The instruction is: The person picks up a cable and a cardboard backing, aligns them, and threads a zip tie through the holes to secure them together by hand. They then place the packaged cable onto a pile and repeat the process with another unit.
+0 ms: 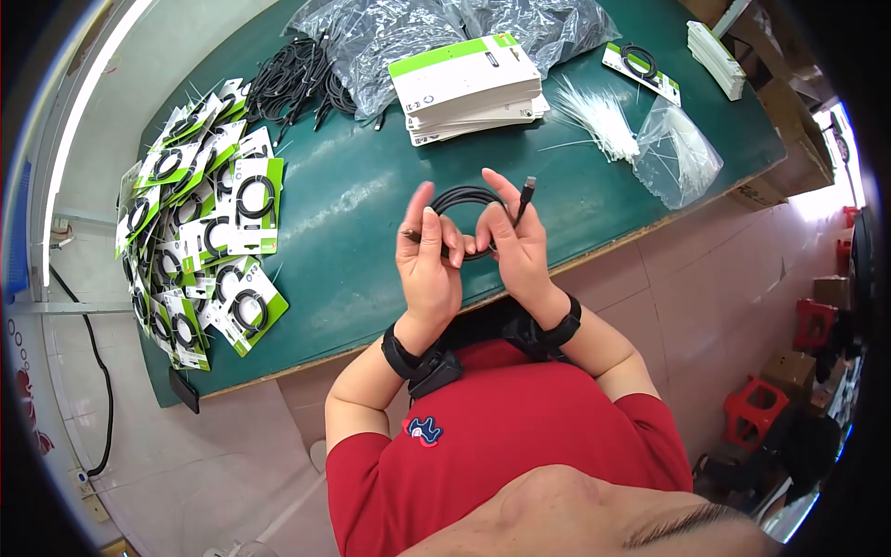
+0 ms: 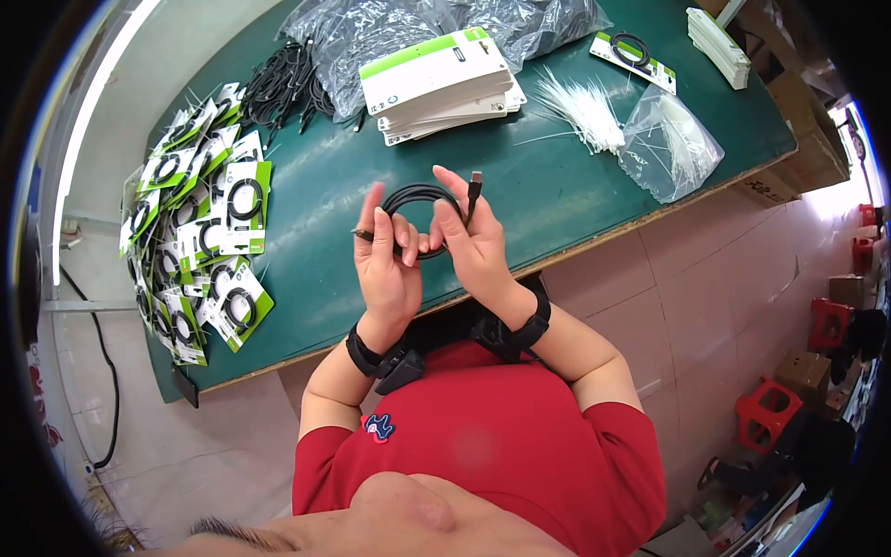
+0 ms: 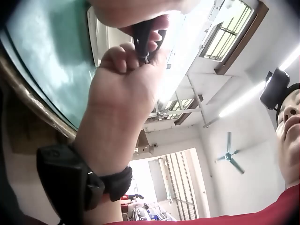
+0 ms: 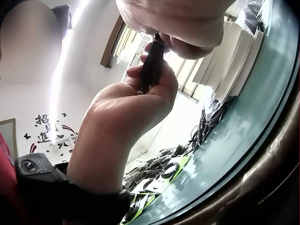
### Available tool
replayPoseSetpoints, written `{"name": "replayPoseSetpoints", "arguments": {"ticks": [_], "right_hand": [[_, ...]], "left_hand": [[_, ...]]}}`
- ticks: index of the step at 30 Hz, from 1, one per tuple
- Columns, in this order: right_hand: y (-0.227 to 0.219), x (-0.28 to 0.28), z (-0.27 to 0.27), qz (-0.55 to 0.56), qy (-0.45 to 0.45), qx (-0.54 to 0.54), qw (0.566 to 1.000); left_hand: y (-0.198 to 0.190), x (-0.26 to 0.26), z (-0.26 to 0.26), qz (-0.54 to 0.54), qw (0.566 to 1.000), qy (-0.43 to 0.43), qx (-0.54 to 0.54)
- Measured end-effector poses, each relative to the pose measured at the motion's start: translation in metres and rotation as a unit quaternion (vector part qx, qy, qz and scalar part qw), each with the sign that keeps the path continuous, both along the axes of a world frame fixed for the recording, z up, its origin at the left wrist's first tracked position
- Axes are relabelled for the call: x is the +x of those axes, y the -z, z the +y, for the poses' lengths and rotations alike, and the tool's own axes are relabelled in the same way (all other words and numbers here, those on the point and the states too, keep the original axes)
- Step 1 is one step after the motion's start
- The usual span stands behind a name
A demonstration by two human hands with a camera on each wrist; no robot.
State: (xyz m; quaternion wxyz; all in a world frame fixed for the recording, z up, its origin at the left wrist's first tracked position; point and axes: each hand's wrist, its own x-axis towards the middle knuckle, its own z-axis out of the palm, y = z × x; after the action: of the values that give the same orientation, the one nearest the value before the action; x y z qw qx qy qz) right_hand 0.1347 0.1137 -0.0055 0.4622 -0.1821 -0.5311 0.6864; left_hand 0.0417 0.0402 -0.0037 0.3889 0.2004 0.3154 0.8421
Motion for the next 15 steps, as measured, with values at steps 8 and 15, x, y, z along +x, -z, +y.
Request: {"name": "replayPoseSetpoints", "arguments": {"ticks": [8,15], "right_hand": [[0.003,0.022,0.027,-0.039,-0.102,-0.036,0.993],[-0.005,0.036,0.044,-0.143,-0.196,0.043,0.969]], "left_hand": [[-0.01,-0.014,-0.003,0.094,0.991,0.075,-0.065],[-0.017,-0.035,-0.012,0.179,0.959,0.159,-0.153]]}}
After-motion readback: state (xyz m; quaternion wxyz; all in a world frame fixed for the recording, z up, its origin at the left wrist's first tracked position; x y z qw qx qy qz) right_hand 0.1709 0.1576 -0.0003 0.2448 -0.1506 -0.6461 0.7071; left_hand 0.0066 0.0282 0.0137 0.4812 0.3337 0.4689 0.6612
